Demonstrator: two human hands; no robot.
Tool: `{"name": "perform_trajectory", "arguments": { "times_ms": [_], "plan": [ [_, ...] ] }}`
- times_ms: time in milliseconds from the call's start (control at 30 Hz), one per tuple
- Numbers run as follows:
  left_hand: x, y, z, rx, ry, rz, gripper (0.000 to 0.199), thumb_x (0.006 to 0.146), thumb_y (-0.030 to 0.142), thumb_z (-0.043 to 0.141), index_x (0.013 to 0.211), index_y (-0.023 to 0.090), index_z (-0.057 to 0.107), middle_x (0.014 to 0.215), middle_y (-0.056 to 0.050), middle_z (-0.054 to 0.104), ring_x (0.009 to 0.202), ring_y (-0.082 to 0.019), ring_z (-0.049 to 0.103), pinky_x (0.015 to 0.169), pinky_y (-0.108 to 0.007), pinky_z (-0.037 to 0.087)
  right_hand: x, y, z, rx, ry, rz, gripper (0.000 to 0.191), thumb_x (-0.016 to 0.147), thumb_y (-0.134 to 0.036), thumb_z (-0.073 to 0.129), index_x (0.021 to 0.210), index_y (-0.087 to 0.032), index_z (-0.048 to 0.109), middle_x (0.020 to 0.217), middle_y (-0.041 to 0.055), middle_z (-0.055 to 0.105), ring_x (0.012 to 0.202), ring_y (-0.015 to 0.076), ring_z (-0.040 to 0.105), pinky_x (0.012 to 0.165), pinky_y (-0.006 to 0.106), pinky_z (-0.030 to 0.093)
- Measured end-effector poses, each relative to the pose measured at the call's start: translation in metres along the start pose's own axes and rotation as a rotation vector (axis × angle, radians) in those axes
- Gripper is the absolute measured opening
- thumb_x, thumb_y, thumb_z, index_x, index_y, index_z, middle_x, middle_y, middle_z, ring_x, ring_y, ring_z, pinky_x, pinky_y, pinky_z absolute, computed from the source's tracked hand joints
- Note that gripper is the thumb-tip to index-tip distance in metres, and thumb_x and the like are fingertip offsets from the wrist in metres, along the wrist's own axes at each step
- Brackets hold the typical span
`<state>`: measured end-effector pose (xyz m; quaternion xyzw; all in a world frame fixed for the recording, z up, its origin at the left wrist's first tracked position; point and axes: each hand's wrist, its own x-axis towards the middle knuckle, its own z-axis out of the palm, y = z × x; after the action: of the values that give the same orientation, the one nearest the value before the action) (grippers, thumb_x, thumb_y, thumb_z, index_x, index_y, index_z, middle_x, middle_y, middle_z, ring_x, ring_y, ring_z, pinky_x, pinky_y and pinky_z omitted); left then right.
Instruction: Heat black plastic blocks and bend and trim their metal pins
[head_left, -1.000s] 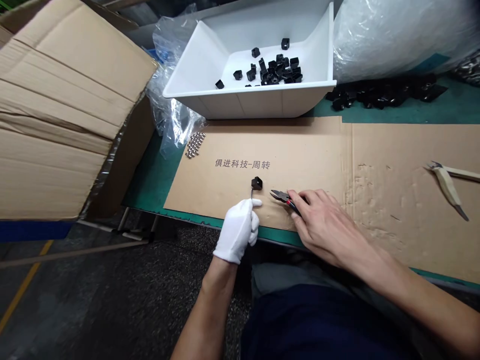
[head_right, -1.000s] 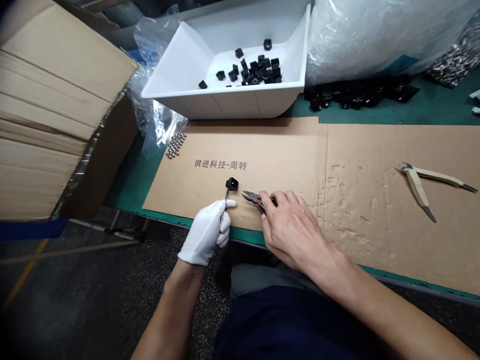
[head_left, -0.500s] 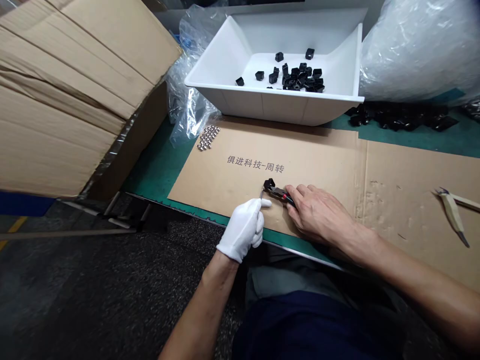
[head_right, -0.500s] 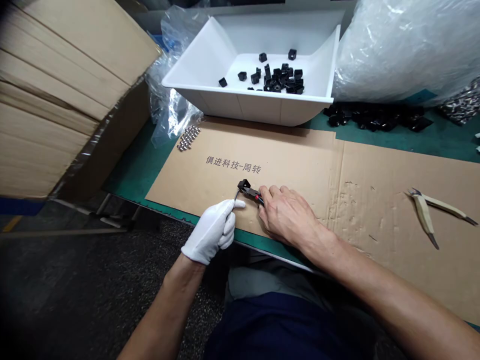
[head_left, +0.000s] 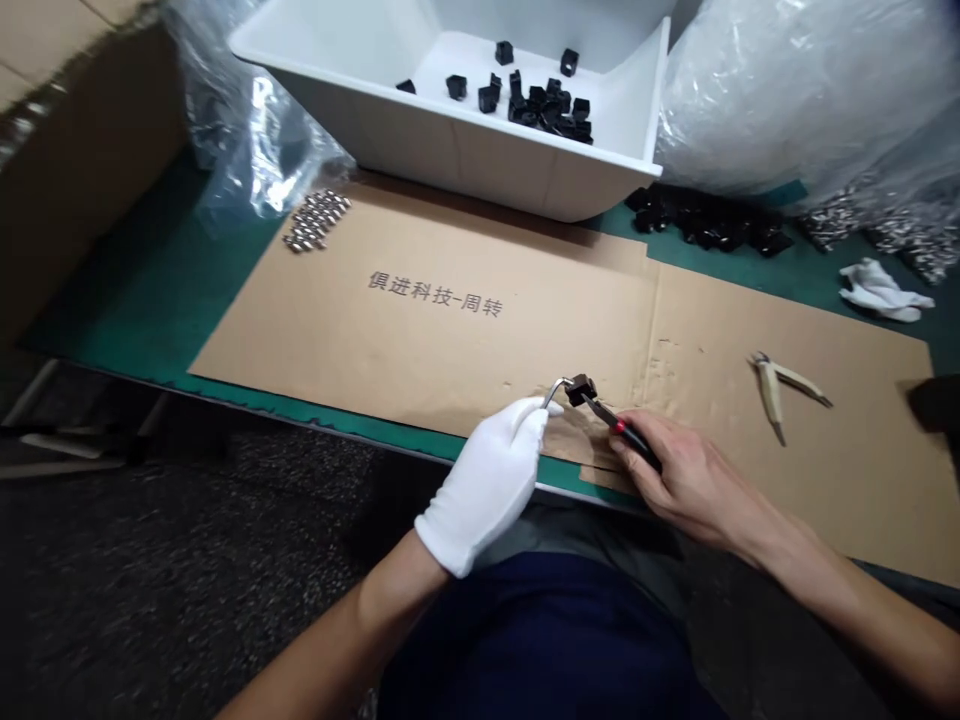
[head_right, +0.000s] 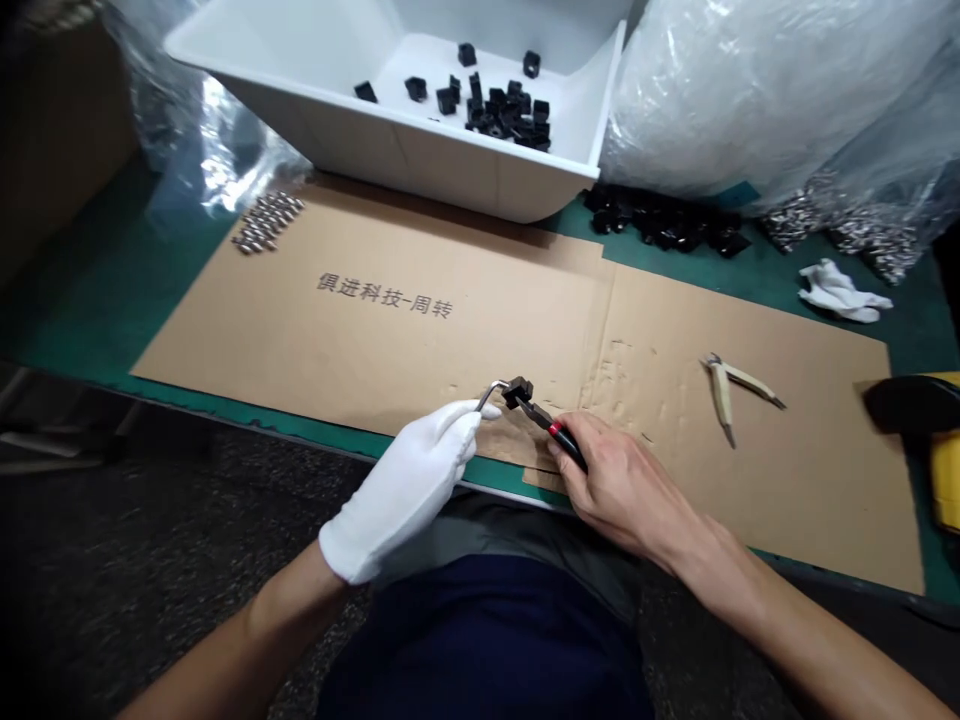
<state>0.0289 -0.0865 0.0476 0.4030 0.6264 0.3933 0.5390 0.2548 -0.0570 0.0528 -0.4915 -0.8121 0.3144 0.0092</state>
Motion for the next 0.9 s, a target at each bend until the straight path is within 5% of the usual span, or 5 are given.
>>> {"name": "perform_trajectory", "arguments": {
  "times_ms": [100,300,500,667,900],
  "plan": [
    [-0.001,-0.005,0.022,0.088,-0.108,0.081,0.029,0.095,0.023,0.05,0.112,0.02,0.074,0.113,-0.009,0.075,0.108,-0.022,0.068,0.103,-0.037,0.051,-0.023,0.008,-0.001,0.109,0.019,0.058,0.014,0.104,-0.033,0.043,0.104,-0.022,0.053,0.097,0.0063,0.063,0.085,0.0223,0.062,0.075,0.037,0.049],
    [-0.013,-0.001,0.05,0.031,-0.169,0.075,0.032,0.099,0.028,0.046,0.114,0.021,0.073,0.093,-0.009,0.077,0.108,-0.025,0.069,0.097,-0.039,0.055,-0.05,0.013,0.007,0.221,0.148,0.118,0.025,0.105,-0.034,0.045,0.128,-0.024,0.05,0.113,0.0099,0.062,0.103,0.0259,0.06,0.089,0.044,0.051],
    [-0.021,-0.001,0.052,0.446,-0.124,0.306,0.034,0.1,0.023,0.042,0.122,0.019,0.068,0.121,-0.011,0.074,0.113,-0.025,0.069,0.103,-0.038,0.053,-0.06,0.017,0.019,0.328,0.204,0.135,0.018,0.105,-0.032,0.046,0.119,-0.024,0.054,0.106,0.0074,0.065,0.095,0.0238,0.062,0.082,0.04,0.05],
    [-0.015,-0.012,0.041,0.953,-0.008,0.47,0.041,0.099,0.03,0.048,0.137,0.024,0.061,0.105,-0.014,0.077,0.089,-0.029,0.075,0.079,-0.036,0.056,-0.059,0.02,0.011,0.331,0.137,0.085,0.013,0.104,-0.029,0.047,0.111,-0.023,0.056,0.1,0.0052,0.065,0.09,0.0213,0.061,0.08,0.037,0.047],
    [0.018,-0.018,0.025,1.31,-0.189,0.639,0.046,0.097,0.03,0.05,0.143,0.027,0.054,0.079,-0.009,0.074,0.06,-0.022,0.068,0.054,-0.026,0.039,-0.053,0.03,0.002,0.16,-0.007,0.107,0.01,0.103,-0.027,0.045,0.098,-0.023,0.053,0.087,0.0024,0.062,0.078,0.0197,0.059,0.07,0.035,0.041]
  ]
}}
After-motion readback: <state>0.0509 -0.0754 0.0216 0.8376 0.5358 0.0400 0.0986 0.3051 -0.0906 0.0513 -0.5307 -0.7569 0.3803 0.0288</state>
